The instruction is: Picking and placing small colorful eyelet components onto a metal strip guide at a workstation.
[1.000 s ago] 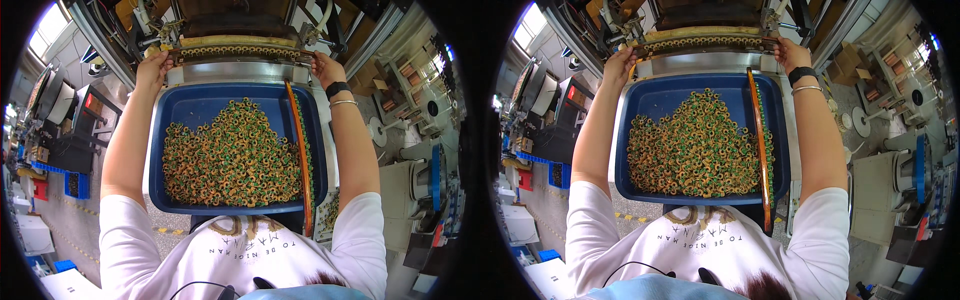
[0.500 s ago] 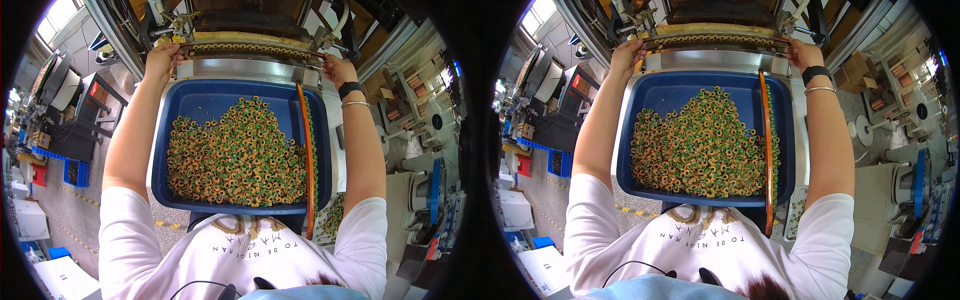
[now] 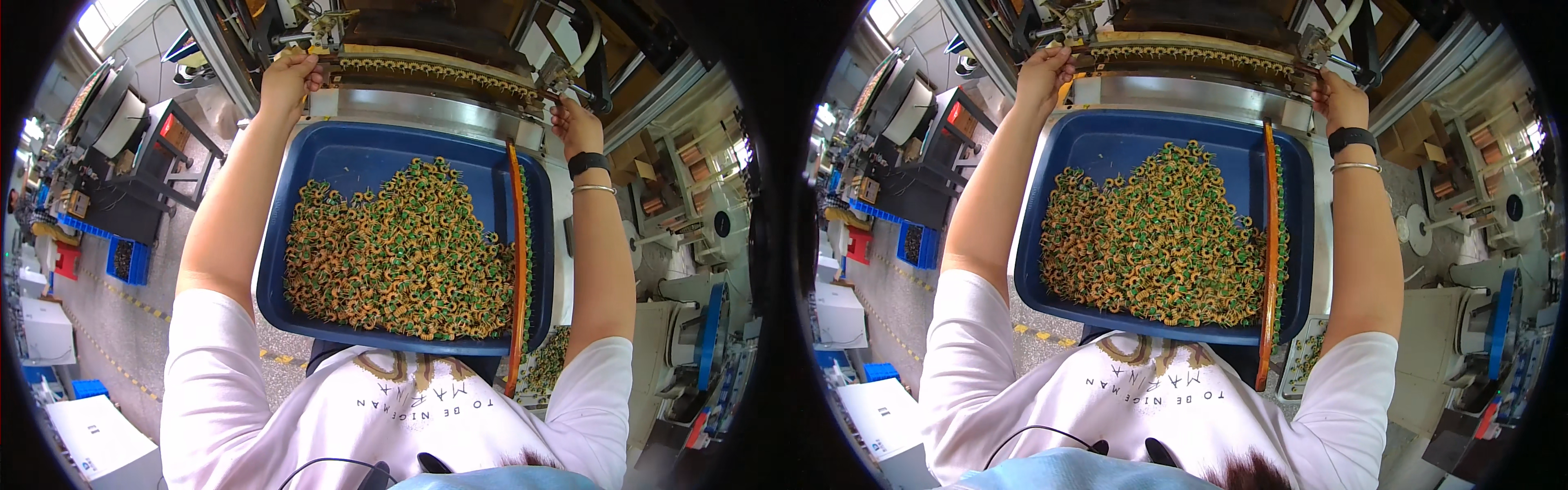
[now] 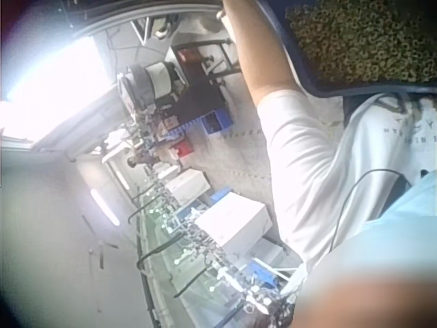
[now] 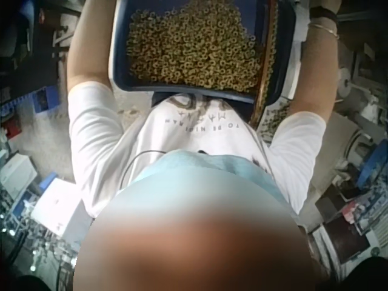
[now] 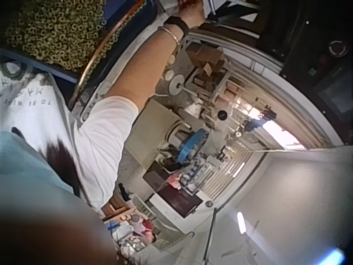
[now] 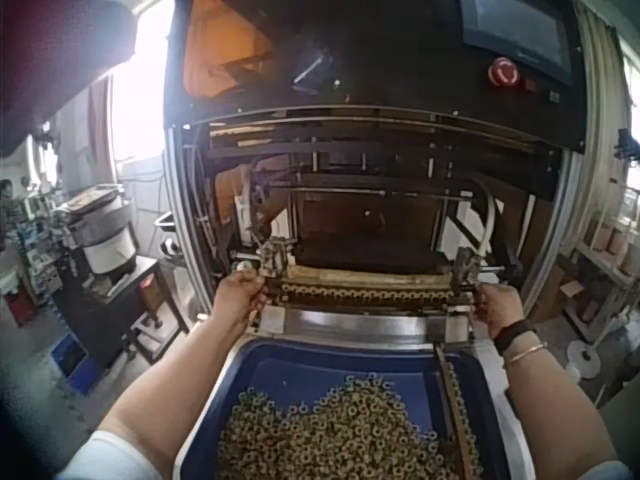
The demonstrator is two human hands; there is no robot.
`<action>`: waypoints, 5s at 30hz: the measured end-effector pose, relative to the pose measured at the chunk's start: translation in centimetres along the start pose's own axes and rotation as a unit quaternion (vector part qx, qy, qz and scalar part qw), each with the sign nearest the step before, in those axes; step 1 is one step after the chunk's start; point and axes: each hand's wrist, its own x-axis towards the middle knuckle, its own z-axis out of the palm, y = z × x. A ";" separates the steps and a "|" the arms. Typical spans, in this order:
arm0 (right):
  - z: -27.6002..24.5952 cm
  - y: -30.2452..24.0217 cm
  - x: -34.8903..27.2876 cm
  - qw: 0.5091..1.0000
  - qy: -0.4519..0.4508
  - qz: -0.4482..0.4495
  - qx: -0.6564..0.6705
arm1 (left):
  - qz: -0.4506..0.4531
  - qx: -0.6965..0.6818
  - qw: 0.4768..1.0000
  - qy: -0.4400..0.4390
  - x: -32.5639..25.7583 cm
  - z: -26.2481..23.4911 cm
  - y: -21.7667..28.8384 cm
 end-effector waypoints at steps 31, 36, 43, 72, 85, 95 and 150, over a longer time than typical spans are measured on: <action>0.8 1.3 -1.8 0.999 -0.015 0.022 -0.041 | 0.042 0.012 0.998 0.034 -1.4 1.6 -2.6; 1.8 0.9 -3.3 0.996 -0.056 0.045 0.057 | 0.071 0.022 0.996 0.044 -1.5 1.6 -3.0; 2.7 2.9 -2.4 0.980 -0.047 0.047 0.186 | 0.079 0.023 0.996 0.043 -1.8 2.0 -3.0; -8.5 0.2 -7.5 0.994 0.031 0.060 -0.088 | 0.059 0.102 0.986 0.121 -3.6 1.6 -0.4; -12.7 1.2 -23.7 0.986 -0.155 0.064 0.000 | 0.178 0.403 0.773 -0.457 -15.7 9.2 6.2; -9.4 3.1 -38.0 0.972 -0.203 0.121 0.018 | 0.188 0.398 0.759 -0.480 -16.8 12.9 6.1; -19.0 12.2 -39.7 0.949 0.095 0.094 0.286 | -0.232 0.165 0.791 -0.541 -35.9 12.1 -5.8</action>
